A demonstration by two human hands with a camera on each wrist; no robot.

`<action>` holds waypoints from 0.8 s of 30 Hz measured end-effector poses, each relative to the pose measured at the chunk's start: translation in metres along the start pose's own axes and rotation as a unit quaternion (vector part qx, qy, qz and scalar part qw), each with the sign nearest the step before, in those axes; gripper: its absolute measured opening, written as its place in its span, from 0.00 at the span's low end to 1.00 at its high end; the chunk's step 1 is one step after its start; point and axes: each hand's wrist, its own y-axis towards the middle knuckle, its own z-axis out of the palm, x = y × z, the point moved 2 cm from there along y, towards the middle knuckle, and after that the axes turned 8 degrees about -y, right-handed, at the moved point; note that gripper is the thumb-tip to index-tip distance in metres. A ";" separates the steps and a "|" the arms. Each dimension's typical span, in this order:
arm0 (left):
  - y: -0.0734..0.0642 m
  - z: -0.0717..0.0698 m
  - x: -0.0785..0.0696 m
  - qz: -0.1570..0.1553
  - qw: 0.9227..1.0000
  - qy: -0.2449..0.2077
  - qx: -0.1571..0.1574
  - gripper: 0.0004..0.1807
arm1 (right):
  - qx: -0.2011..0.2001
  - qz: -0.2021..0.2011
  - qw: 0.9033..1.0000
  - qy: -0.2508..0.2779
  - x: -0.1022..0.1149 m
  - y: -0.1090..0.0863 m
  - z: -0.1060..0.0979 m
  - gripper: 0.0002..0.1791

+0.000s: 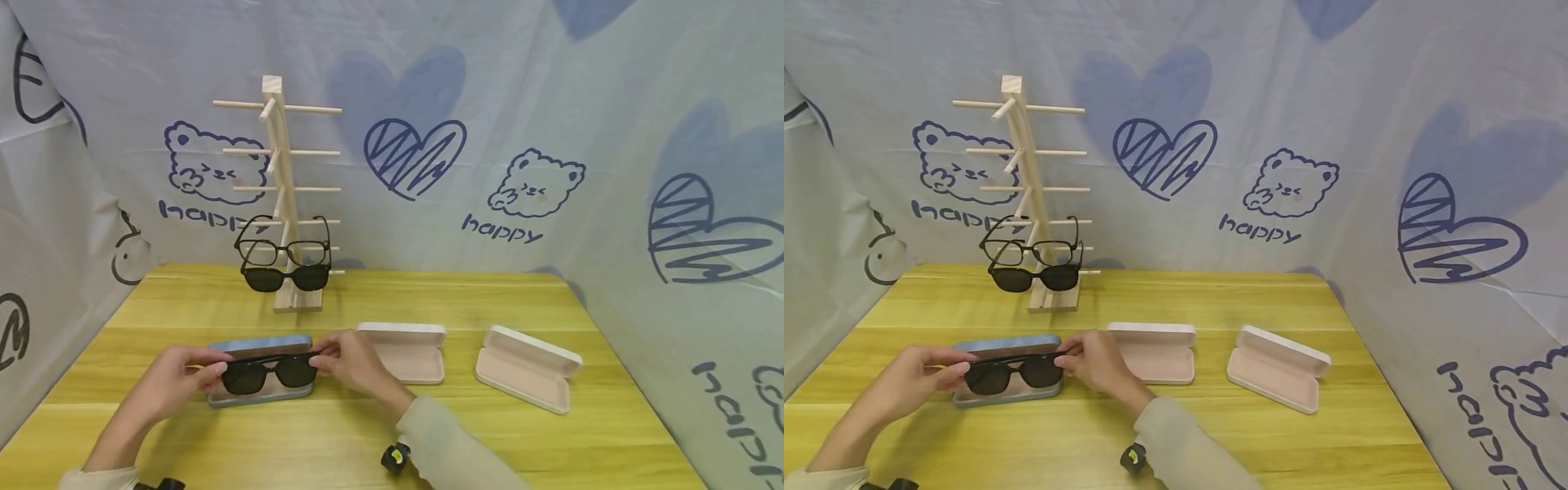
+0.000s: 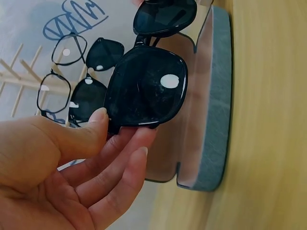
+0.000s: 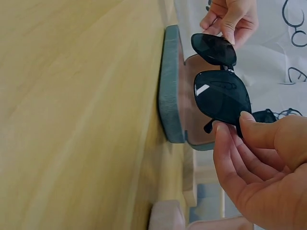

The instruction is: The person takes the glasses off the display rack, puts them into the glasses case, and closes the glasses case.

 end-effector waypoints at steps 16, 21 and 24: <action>0.005 -0.001 0.023 -0.052 0.998 0.011 -0.034 0.14 | -0.011 0.031 0.999 0.022 -0.006 0.009 0.021 0.06; 0.006 -0.002 0.027 -0.083 0.996 -0.005 -0.045 0.16 | -0.015 0.031 0.999 0.017 -0.005 0.009 0.022 0.06; 0.006 0.000 0.029 -0.090 0.994 -0.020 -0.050 0.16 | -0.019 0.027 0.999 -0.002 -0.006 0.010 0.021 0.06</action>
